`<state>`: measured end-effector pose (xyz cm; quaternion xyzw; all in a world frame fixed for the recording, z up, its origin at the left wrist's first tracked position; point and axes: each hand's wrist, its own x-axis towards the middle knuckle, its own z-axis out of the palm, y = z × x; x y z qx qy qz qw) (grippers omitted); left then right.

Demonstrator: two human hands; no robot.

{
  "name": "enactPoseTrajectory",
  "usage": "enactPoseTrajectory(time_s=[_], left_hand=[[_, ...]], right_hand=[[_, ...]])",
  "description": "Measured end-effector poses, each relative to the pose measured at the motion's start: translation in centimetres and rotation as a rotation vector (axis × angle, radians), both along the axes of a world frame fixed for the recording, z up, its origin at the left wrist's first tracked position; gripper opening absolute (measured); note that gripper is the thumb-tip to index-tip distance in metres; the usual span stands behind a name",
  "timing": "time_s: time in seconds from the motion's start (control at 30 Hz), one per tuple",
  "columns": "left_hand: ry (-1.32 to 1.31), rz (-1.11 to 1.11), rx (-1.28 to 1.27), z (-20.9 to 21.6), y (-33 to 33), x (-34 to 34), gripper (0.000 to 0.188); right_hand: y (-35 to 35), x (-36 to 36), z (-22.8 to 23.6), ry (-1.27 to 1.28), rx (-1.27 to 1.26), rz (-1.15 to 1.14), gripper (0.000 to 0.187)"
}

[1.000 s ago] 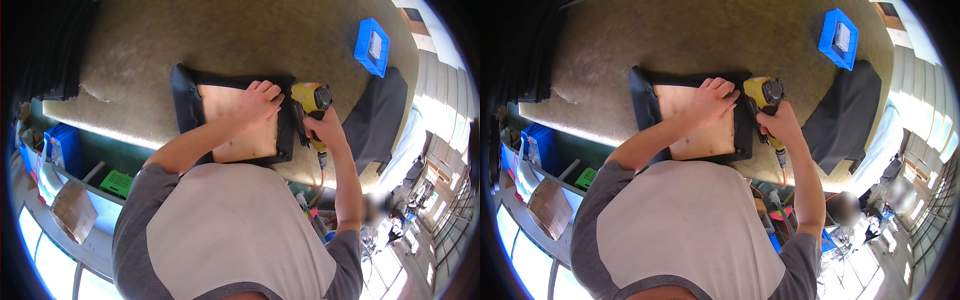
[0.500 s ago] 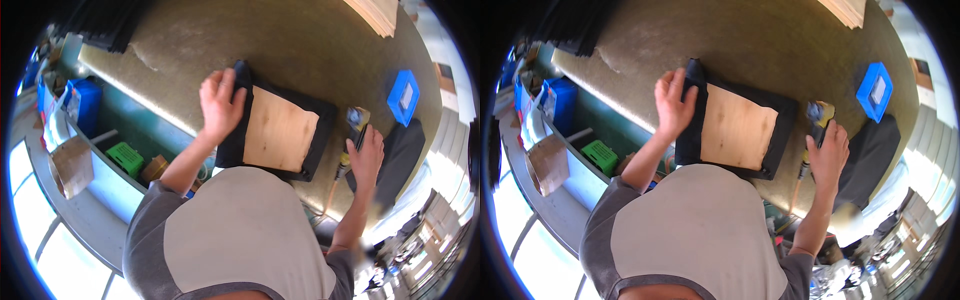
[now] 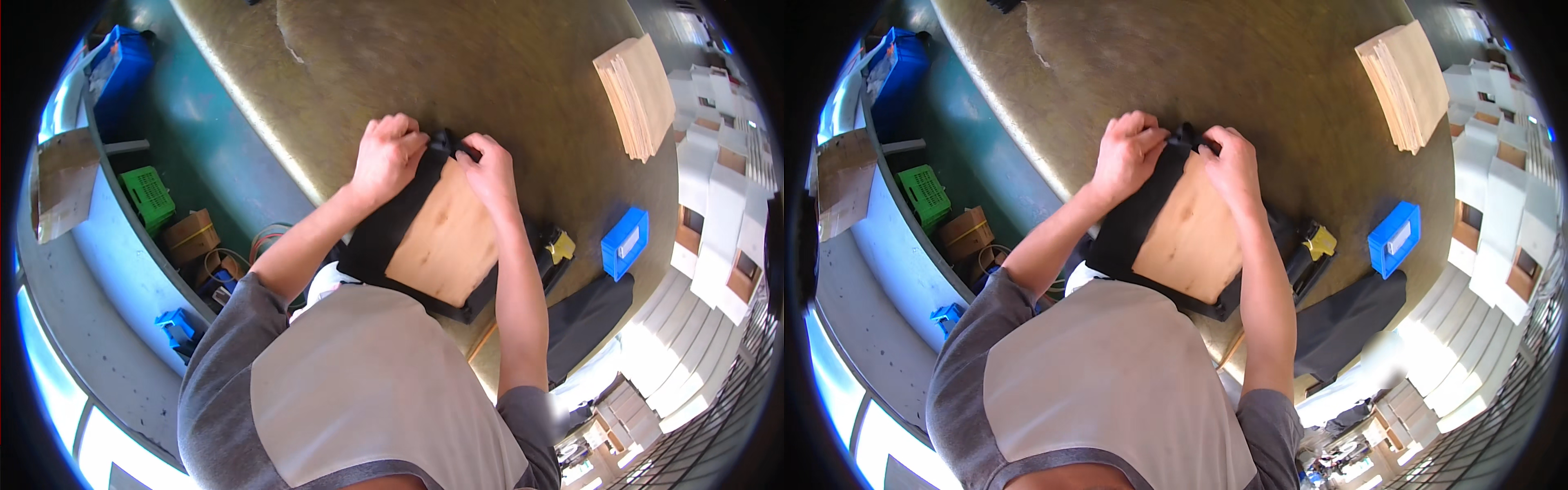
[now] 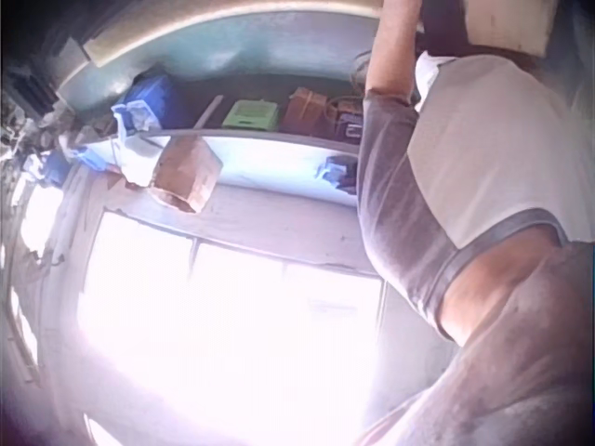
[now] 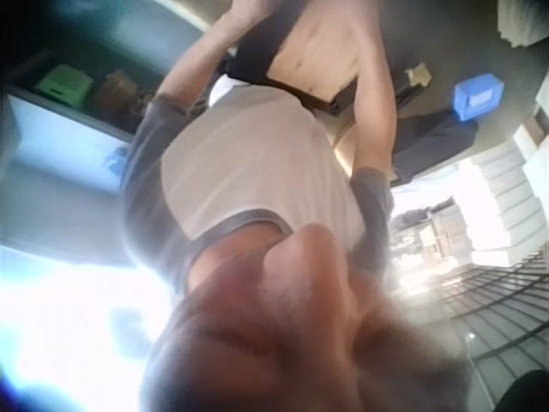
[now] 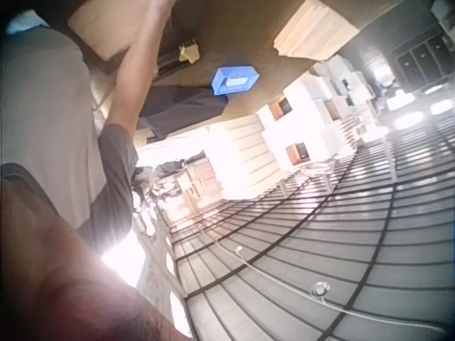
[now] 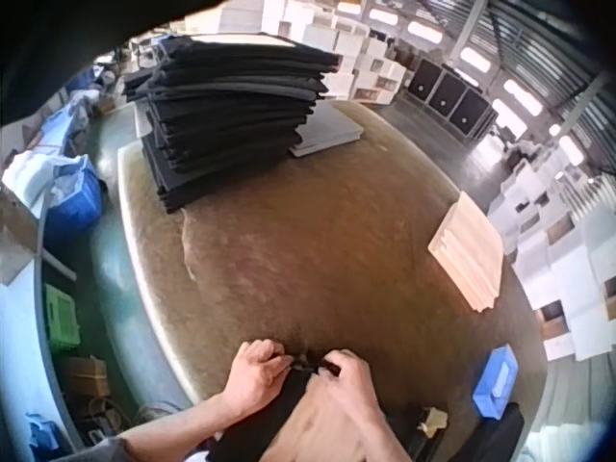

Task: Stapling fabric to a wood panel to create furniture components using a pneumatic stapler.

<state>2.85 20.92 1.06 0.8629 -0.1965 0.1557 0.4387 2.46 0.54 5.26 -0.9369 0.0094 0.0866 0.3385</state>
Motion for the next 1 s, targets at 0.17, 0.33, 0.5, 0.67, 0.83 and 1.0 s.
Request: enactPoseTrajectory(time_s=[0.17, 0.33, 0.5, 0.67, 0.83, 1.0], left_hand=[[-0.137, -0.103, 0.222, 1.1, 0.1, -3.1, 0.026], [-0.079, -0.179, 0.386, 1.1, -0.5, -5.4, 0.035], [0.059, -0.257, 0.44, 2.2, 0.2, -5.0, 0.043], [0.018, -0.249, 0.371, 1.8, 0.8, -4.9, 0.035], [-0.055, -0.283, 0.194, 0.8, 1.5, -4.8, 0.024], [0.068, -0.392, -0.088, 1.4, 2.8, -3.5, 0.018]], right_hand=[[1.0, 1.3, -0.2, -0.05, 0.119, 0.05, 0.014], [2.3, 0.9, 1.2, -0.092, -0.005, 0.188, 0.018], [3.2, -0.3, 1.5, -0.153, -0.094, 0.219, 0.017], [3.7, -1.7, 0.2, -0.459, -0.175, 0.375, 0.025], [4.5, -3.9, 0.6, -0.47, -0.387, 0.421, 0.027], [6.2, -6.1, -0.4, -0.433, -0.479, 0.368, 0.033]])
